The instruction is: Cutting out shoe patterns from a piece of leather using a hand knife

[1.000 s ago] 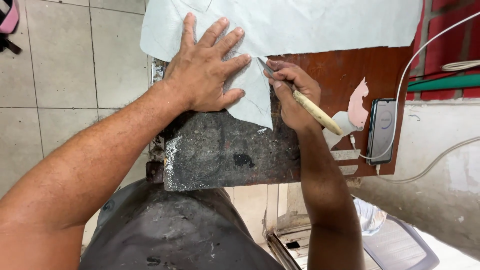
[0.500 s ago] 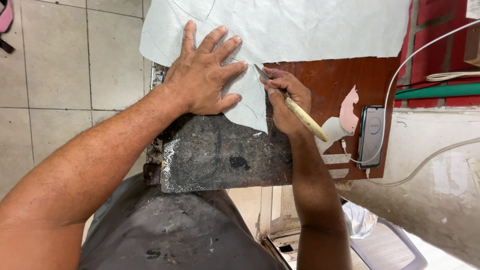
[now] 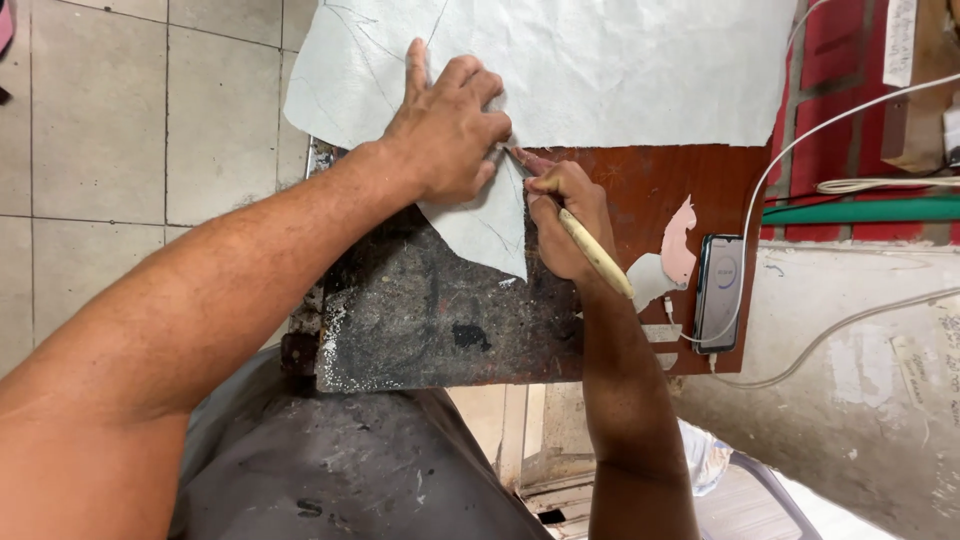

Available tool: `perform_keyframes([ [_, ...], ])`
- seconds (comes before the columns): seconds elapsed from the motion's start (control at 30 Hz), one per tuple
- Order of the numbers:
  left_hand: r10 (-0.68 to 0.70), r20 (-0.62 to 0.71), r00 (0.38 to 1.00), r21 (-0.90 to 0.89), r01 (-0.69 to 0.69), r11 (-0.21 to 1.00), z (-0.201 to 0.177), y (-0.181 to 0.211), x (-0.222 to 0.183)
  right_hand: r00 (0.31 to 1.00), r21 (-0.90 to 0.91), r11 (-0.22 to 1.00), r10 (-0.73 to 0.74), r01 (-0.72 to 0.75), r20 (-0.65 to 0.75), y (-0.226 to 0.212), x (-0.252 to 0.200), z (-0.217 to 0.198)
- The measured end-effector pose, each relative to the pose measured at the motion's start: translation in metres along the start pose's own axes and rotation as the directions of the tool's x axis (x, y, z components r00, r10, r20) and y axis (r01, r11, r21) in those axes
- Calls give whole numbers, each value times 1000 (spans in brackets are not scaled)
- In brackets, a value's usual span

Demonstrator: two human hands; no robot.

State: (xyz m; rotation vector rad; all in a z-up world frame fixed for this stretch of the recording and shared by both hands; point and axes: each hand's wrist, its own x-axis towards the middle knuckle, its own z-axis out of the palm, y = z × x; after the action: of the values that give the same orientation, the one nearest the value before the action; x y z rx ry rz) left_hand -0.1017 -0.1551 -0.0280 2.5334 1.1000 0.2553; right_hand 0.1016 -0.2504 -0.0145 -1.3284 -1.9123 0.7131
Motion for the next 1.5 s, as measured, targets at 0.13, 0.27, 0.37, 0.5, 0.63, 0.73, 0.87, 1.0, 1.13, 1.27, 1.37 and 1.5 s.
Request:
perform_keyframes([
  [0.13,-18,69,997,-53,21,998,-3,-1,1,1000,68,998,-5,5,-14,-7,-3,6],
  [0.27,-14,112,994,-111,27,993,-5,4,-1,974,-120,972,-212,203,-72,15,-10,15],
  [0.37,-41,156,987,-130,62,990,-2,6,-1,989,-171,980,-119,102,-92,-1,-11,14],
  [0.5,-15,64,998,-84,20,996,4,4,0,988,-199,974,-129,110,-84,4,-16,16],
  [0.63,88,-51,995,-30,-90,995,8,-1,-8,992,-222,972,-100,81,-72,6,-20,17],
  [0.73,107,-95,990,-6,-108,994,12,-2,-9,990,-214,971,-127,109,-69,10,-22,16],
  [0.87,144,-192,971,10,-145,989,21,-5,-10,987,-210,969,-149,132,-67,9,-25,14],
  [1.0,140,-148,979,3,-141,990,19,-4,-10,988,-224,966,-145,129,-58,4,-29,12],
  [1.13,130,-120,984,-8,-131,991,17,-4,-10,979,-230,954,-202,191,-27,7,-35,10],
  [1.27,121,-99,988,-10,-122,992,13,-2,-10,976,-243,949,-216,201,-36,11,-46,8],
  [1.37,120,-67,990,-15,-122,992,12,-3,-9,979,-241,954,-196,178,-51,17,-56,6],
  [1.5,117,-60,991,0,-118,993,12,-3,-8,967,-146,963,-242,228,-84,7,-68,3],
])
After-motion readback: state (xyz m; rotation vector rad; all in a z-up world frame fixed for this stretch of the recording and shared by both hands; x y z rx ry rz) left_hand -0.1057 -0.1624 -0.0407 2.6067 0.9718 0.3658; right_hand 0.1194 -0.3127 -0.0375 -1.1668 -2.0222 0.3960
